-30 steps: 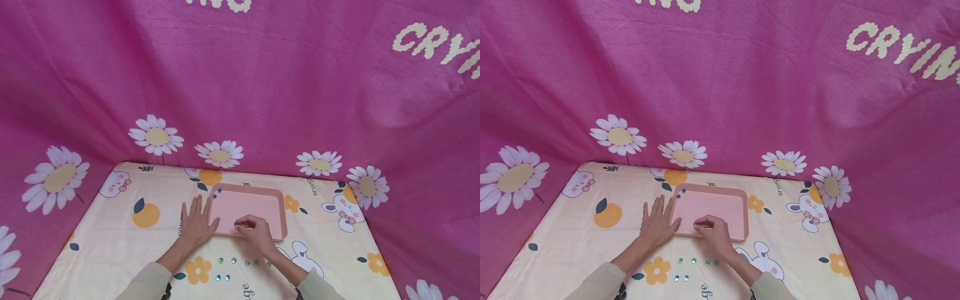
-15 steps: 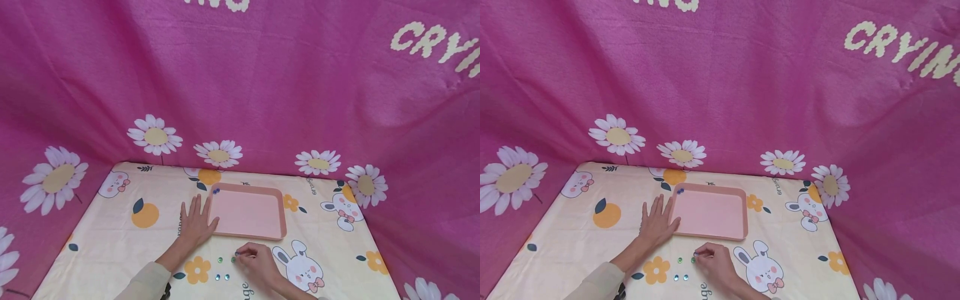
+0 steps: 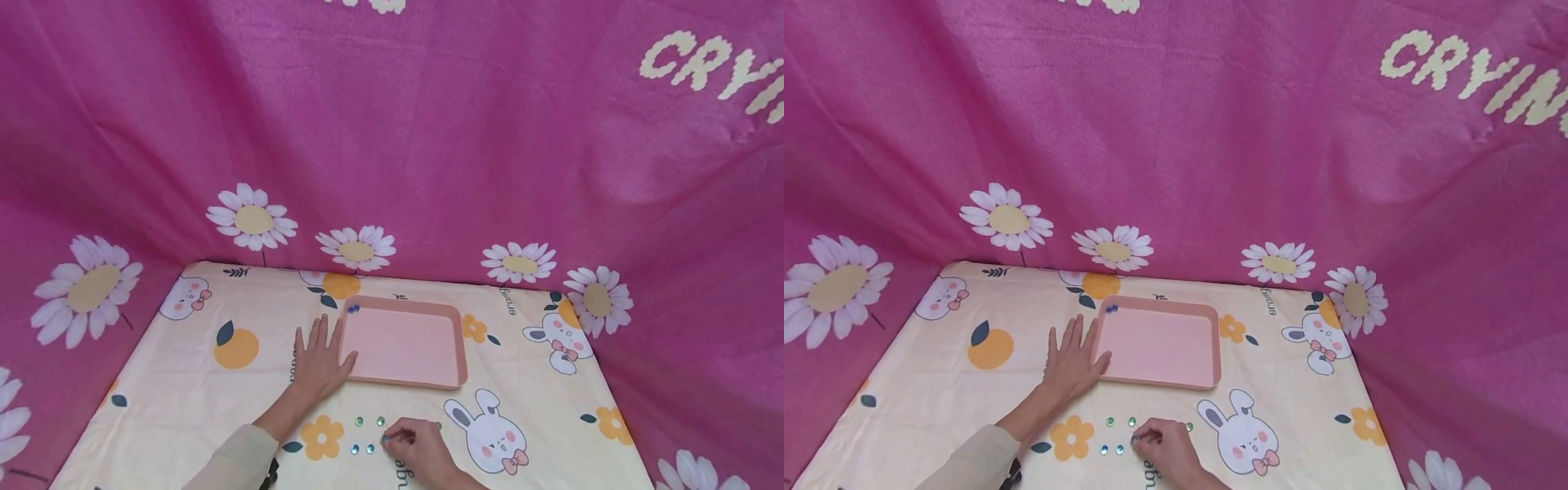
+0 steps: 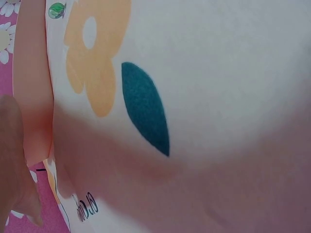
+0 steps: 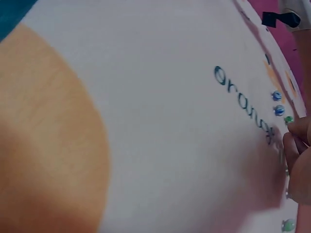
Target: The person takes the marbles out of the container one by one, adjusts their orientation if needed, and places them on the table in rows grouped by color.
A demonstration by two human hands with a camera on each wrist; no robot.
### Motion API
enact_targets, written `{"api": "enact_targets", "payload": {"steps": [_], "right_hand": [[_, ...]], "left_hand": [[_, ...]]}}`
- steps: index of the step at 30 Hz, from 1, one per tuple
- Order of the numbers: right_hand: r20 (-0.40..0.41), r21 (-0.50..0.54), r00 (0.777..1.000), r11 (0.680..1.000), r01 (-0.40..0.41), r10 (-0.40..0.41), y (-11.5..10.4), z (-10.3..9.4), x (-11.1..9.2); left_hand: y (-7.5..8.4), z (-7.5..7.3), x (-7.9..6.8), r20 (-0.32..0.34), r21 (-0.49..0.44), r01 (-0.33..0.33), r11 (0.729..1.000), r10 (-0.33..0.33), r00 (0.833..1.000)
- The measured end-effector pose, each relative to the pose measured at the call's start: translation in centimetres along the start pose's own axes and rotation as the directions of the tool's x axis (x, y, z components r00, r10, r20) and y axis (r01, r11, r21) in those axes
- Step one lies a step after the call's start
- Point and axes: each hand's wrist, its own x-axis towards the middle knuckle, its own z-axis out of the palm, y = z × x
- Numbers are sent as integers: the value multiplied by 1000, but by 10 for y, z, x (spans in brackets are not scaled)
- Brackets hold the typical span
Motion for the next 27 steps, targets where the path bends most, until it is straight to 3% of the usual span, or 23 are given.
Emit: {"api": "enact_targets", "payload": {"steps": [5, 12, 27], "right_hand": [[-1, -47, 1000, 999, -11, 11, 8, 1, -2], [-5, -36, 1000, 999, 0, 0, 11, 2, -2], [13, -74, 999, 996, 43, -42, 12, 2, 1]], "left_hand": [[1, 2, 0, 8, -5, 9, 1000, -9, 1000], [1, 3, -1, 6, -4, 11, 1000, -11, 1000], [0, 2, 1, -46, -2, -8, 1000, 8, 999]]}}
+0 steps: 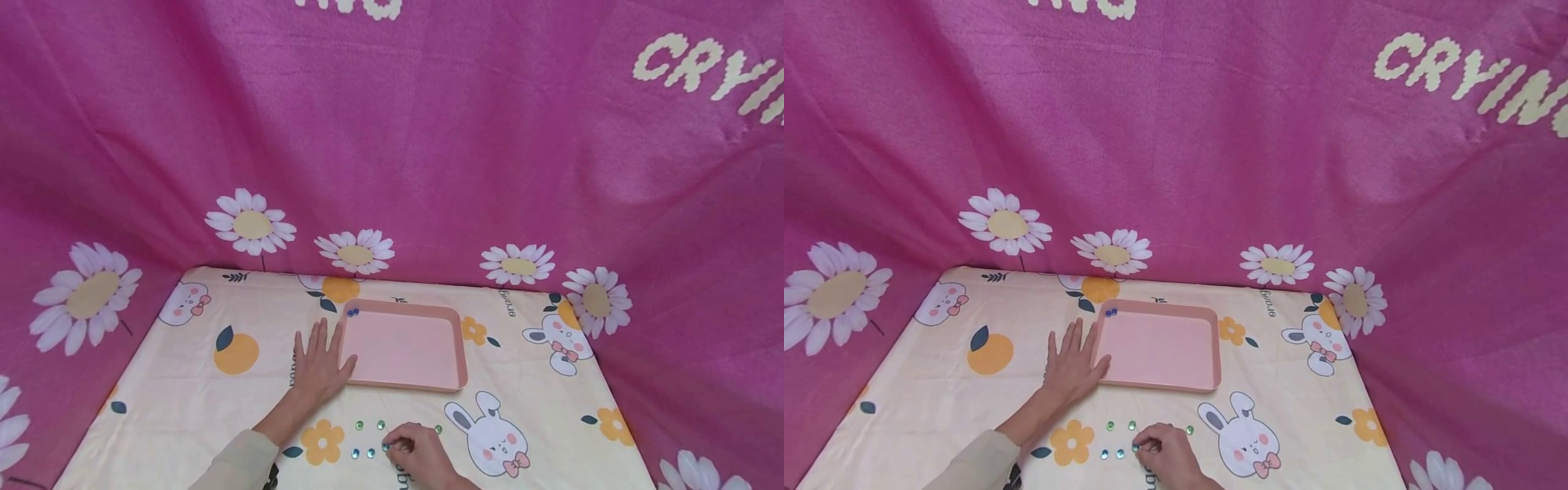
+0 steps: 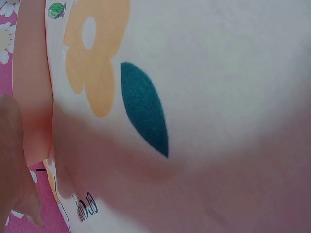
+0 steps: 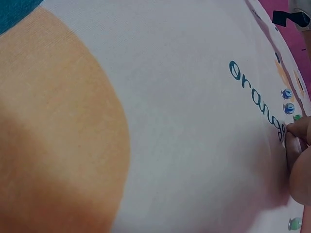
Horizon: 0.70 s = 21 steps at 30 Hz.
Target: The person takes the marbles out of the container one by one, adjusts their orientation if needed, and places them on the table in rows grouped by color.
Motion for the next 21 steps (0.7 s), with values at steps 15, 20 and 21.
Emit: {"api": "enact_targets", "payload": {"steps": [15, 20, 21], "right_hand": [[12, -13, 1000, 1000, -1, 1, -1, 0, -1], [8, -16, 1000, 1000, 4, -4, -1, 1, -1], [7, -17, 1000, 1000, 4, -4, 0, 1, -1]], "left_hand": [[0, -1, 1, 30, 5, 8, 1000, -8, 1000], [0, -1, 1, 41, 7, 10, 1000, -10, 999], [0, -1, 1, 45, 7, 10, 1000, -11, 999]]}}
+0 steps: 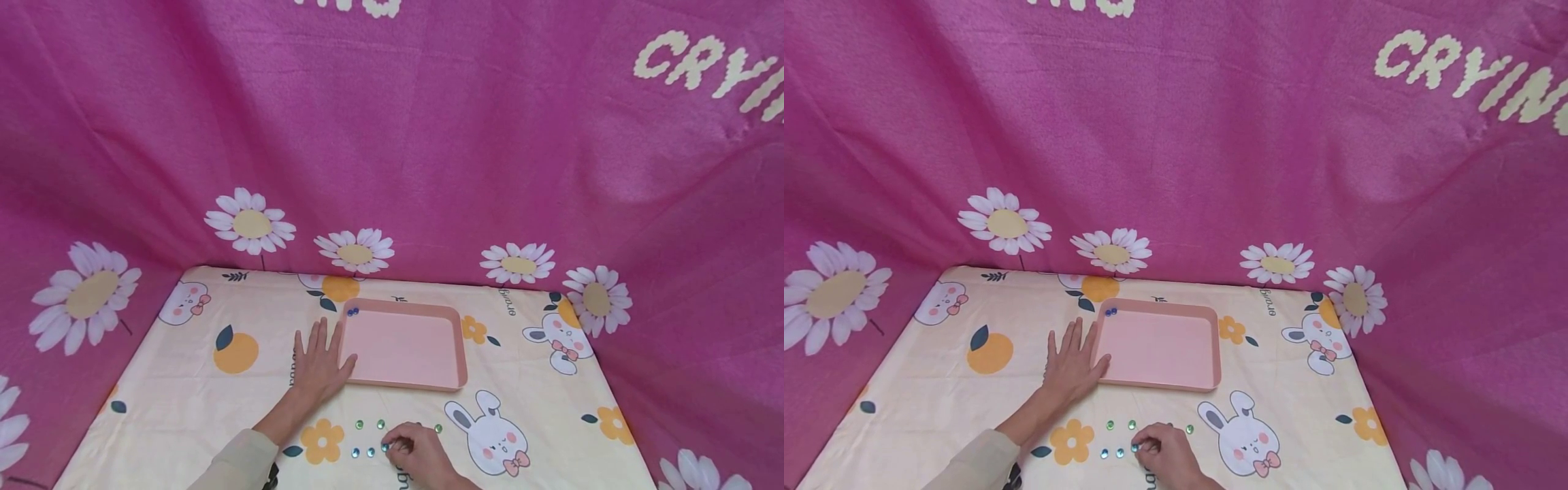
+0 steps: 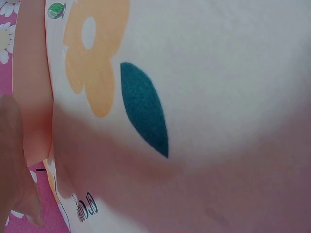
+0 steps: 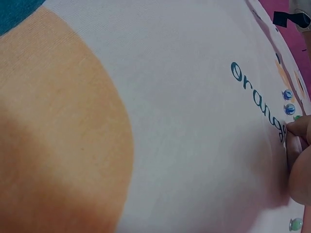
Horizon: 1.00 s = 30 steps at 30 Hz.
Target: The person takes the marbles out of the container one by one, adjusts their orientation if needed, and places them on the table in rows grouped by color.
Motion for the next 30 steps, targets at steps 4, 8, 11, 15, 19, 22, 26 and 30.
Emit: {"api": "enact_targets", "payload": {"steps": [4, 8, 11, 15, 19, 22, 26, 30], "right_hand": [[1, 7, 1000, 1000, -9, 9, 0, 0, 0], [-8, 19, 1000, 1000, -21, 21, -3, -1, -2], [-21, 37, 999, 999, -25, 26, -8, -5, -2], [-61, 48, 998, 999, -1, 4, -20, -15, 5], [-120, 30, 989, 996, 86, -82, -31, -28, 21], [-155, 15, 976, 987, 159, -155, -38, -35, 35], [-169, 9, 958, 971, 239, -234, -48, -43, 56], [-155, -15, 947, 959, 284, -283, -60, -49, 78]], "left_hand": [[0, 0, 1, 11, -5, 3, 1000, -3, 1000], [1, 0, 1, 12, -1, 7, 1000, -7, 1000], [1, 1, 1, 6, 2, 7, 1000, -7, 1000], [1, 1, 0, -7, 12, 5, 1000, -5, 1000], [1, 1, 0, -15, 17, 2, 1000, -2, 1000], [0, 2, -1, -15, 13, 4, 1000, -3, 1000], [-1, 3, -1, -12, 16, 5, 1000, -5, 1000], [-1, 3, 0, -22, 12, 1, 1000, 0, 1000]]}}
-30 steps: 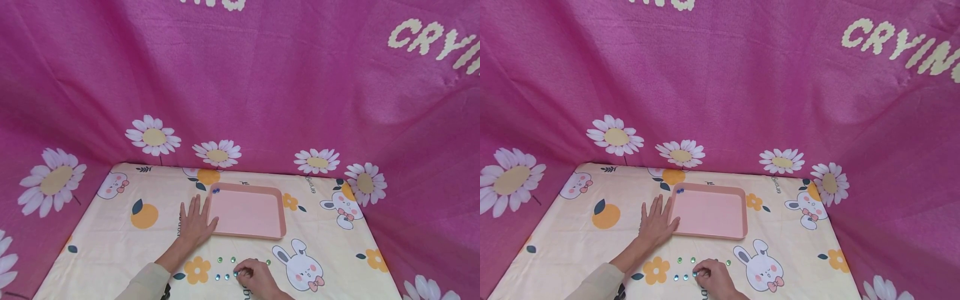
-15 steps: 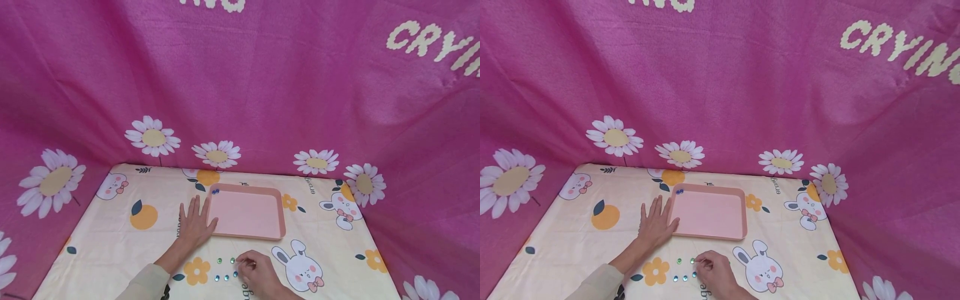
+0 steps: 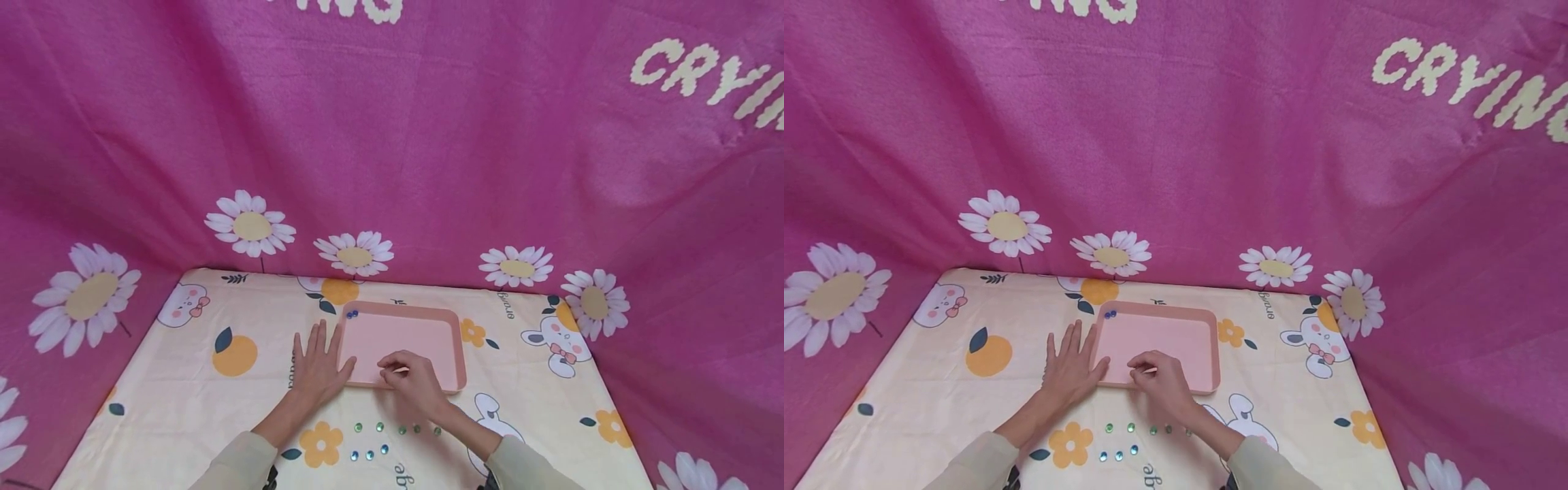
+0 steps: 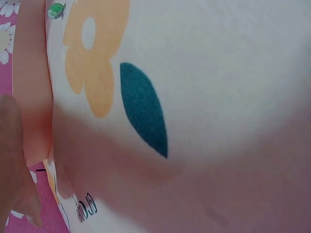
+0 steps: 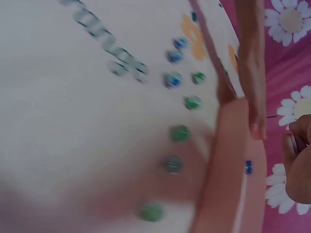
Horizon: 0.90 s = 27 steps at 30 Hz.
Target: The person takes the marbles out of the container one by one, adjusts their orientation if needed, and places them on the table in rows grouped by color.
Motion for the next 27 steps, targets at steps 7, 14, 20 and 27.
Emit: {"api": "enact_targets", "payload": {"steps": [7, 14, 20, 27], "right_hand": [[-28, -48, 998, 998, 47, -48, -4, 3, 46], [-39, -103, 997, 992, 67, -71, 7, 14, 82], [-80, -97, 996, 995, 19, -27, 22, 22, 102], [-146, -29, 985, 995, -98, 93, 40, 31, 116]], "left_hand": [[0, 0, 2, -5, -3, 1, 1000, -1, 1000], [-1, -1, 2, -15, 16, -7, 1000, 8, 1000], [0, 1, 0, -20, 28, -18, 999, 18, 1000], [0, 0, 0, -19, 17, -14, 1000, 15, 1000]]}}
